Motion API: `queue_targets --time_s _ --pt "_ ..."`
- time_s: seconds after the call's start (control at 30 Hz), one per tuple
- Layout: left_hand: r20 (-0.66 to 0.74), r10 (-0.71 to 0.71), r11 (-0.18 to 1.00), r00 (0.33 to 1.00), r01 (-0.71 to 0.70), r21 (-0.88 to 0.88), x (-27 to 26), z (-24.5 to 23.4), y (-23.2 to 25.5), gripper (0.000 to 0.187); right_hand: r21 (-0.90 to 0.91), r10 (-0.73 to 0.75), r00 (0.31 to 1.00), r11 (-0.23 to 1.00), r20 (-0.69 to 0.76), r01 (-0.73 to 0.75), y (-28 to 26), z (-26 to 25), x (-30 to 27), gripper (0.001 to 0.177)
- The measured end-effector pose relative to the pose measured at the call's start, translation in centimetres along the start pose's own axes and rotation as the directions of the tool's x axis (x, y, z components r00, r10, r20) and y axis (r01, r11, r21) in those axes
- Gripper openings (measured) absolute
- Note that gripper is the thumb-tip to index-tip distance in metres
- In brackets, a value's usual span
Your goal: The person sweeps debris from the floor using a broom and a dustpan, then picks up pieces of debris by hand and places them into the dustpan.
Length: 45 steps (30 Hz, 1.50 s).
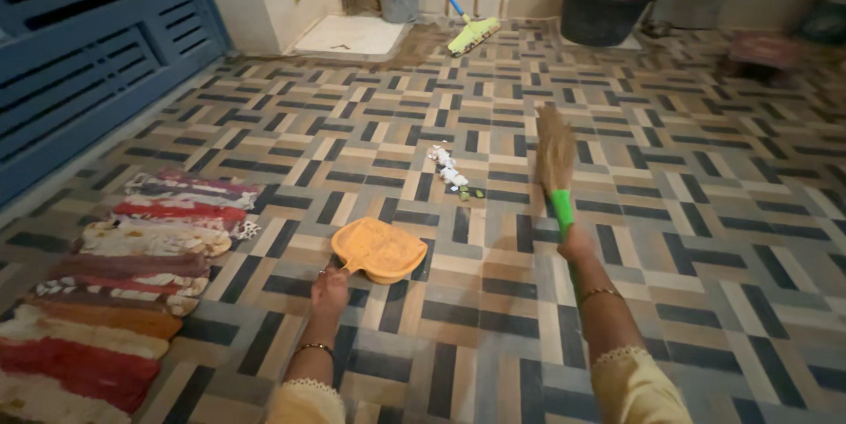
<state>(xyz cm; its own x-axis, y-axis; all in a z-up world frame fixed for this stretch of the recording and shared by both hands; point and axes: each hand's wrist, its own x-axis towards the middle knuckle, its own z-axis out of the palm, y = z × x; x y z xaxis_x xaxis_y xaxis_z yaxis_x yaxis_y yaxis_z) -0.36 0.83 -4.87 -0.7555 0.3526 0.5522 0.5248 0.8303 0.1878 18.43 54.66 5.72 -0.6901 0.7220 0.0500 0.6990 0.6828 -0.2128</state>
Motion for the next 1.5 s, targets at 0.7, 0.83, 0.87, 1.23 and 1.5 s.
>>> queue_targets --time_s 0.7,0.83,0.87,1.23,1.5 --pt "0.348 -0.074 0.997 0.935 0.071 0.020 1.7 3.0 -1.5 0.034 -0.102 -0.121 0.987 0.986 0.106 0.132 -0.3 0.7 4.0 0.051" --pt "0.356 -0.045 0.997 0.933 0.018 0.078 1.8 2.9 -1.5 0.030 -0.071 -0.138 0.988 0.987 0.070 0.142 1.9 0.3 2.5 0.058" --pt "0.360 -0.045 0.997 0.932 0.018 0.076 1.6 2.8 -1.4 0.030 -0.076 -0.174 0.983 0.981 0.053 0.178 2.4 0.2 2.2 0.060" --pt "0.190 0.000 0.996 0.982 -0.018 0.090 0.5 2.5 -0.6 0.015 -0.133 -0.369 0.928 0.923 -0.047 0.360 10.8 -2.7 -4.3 0.062" --pt "0.194 -0.092 0.992 0.977 0.074 0.100 1.5 3.4 -0.2 0.013 0.032 -0.143 0.989 0.989 -0.022 0.144 19.8 -7.0 -12.4 0.072"
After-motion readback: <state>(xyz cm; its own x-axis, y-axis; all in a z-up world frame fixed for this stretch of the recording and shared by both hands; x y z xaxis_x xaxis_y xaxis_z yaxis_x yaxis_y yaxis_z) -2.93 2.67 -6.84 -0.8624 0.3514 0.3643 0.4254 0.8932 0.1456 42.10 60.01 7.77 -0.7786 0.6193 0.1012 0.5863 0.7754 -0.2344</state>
